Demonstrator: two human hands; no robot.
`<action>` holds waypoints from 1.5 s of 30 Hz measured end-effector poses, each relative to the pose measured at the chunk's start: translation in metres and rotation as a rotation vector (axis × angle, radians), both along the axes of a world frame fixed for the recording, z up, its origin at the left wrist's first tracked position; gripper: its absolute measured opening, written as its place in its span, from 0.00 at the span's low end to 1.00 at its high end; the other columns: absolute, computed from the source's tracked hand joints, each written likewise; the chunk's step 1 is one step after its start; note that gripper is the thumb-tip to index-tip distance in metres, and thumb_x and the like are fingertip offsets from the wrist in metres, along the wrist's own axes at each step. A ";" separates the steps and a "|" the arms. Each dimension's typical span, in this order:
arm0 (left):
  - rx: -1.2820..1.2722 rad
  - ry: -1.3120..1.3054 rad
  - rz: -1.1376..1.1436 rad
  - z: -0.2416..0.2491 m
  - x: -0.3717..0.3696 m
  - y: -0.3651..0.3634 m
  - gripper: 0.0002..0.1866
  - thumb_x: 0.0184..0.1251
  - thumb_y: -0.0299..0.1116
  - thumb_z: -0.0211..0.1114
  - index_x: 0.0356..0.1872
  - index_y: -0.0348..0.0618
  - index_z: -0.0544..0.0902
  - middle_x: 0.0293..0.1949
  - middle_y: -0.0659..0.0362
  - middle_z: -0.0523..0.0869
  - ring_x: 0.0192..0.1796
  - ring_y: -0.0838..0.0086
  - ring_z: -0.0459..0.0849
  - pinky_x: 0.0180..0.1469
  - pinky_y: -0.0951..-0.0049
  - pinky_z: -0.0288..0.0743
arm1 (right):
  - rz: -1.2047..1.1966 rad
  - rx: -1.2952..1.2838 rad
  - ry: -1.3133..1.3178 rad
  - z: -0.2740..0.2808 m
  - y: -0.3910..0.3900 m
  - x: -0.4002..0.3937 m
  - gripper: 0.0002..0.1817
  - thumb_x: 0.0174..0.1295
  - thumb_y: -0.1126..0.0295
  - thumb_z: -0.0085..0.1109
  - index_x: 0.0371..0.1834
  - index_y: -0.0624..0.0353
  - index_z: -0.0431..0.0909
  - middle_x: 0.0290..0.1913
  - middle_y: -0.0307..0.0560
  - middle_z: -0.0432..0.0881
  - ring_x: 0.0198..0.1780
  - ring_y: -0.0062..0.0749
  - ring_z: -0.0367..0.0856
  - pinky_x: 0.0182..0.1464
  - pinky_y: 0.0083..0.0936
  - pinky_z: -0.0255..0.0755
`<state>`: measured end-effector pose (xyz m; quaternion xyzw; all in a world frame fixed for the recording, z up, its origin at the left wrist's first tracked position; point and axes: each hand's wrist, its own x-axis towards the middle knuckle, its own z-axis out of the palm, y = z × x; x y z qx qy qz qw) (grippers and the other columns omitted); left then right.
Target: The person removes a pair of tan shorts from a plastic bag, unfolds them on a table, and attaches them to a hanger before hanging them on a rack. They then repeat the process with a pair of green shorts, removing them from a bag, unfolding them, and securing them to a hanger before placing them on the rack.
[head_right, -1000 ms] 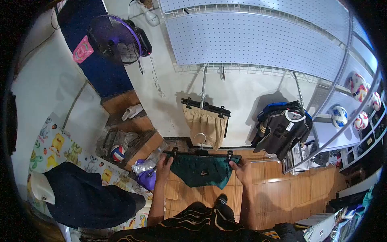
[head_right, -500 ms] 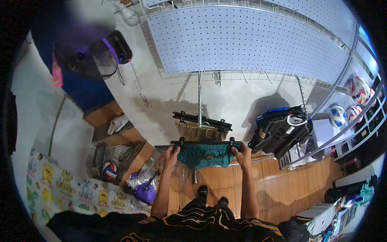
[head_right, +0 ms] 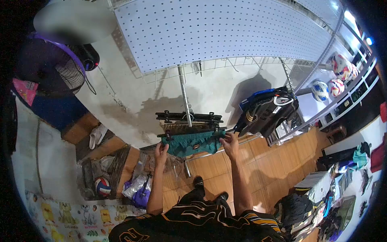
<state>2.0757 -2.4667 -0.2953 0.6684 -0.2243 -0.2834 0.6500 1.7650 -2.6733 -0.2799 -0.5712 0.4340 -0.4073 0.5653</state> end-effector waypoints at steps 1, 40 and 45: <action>-0.037 -0.013 0.047 -0.028 -0.002 0.000 0.22 0.74 0.41 0.70 0.58 0.35 0.81 0.50 0.59 0.87 0.52 0.74 0.83 0.56 0.71 0.75 | -0.061 0.020 0.009 -0.010 0.009 -0.006 0.20 0.65 0.69 0.72 0.56 0.68 0.79 0.49 0.50 0.89 0.50 0.31 0.87 0.53 0.28 0.81; 1.096 -1.013 -2.148 -0.232 -0.706 0.223 0.10 0.68 0.32 0.63 0.26 0.43 0.83 0.20 0.55 0.80 0.17 0.67 0.76 0.18 0.65 0.66 | -1.996 1.264 -1.068 -0.229 0.893 -0.376 0.06 0.71 0.72 0.57 0.36 0.63 0.77 0.25 0.45 0.79 0.18 0.30 0.75 0.16 0.30 0.59; 0.972 -1.091 -2.315 -0.225 -0.860 0.250 0.09 0.67 0.30 0.62 0.26 0.43 0.83 0.20 0.54 0.81 0.18 0.66 0.77 0.19 0.65 0.69 | -2.211 1.195 -1.211 -0.251 0.906 -0.410 0.07 0.71 0.71 0.57 0.33 0.59 0.79 0.26 0.45 0.80 0.22 0.30 0.77 0.22 0.29 0.66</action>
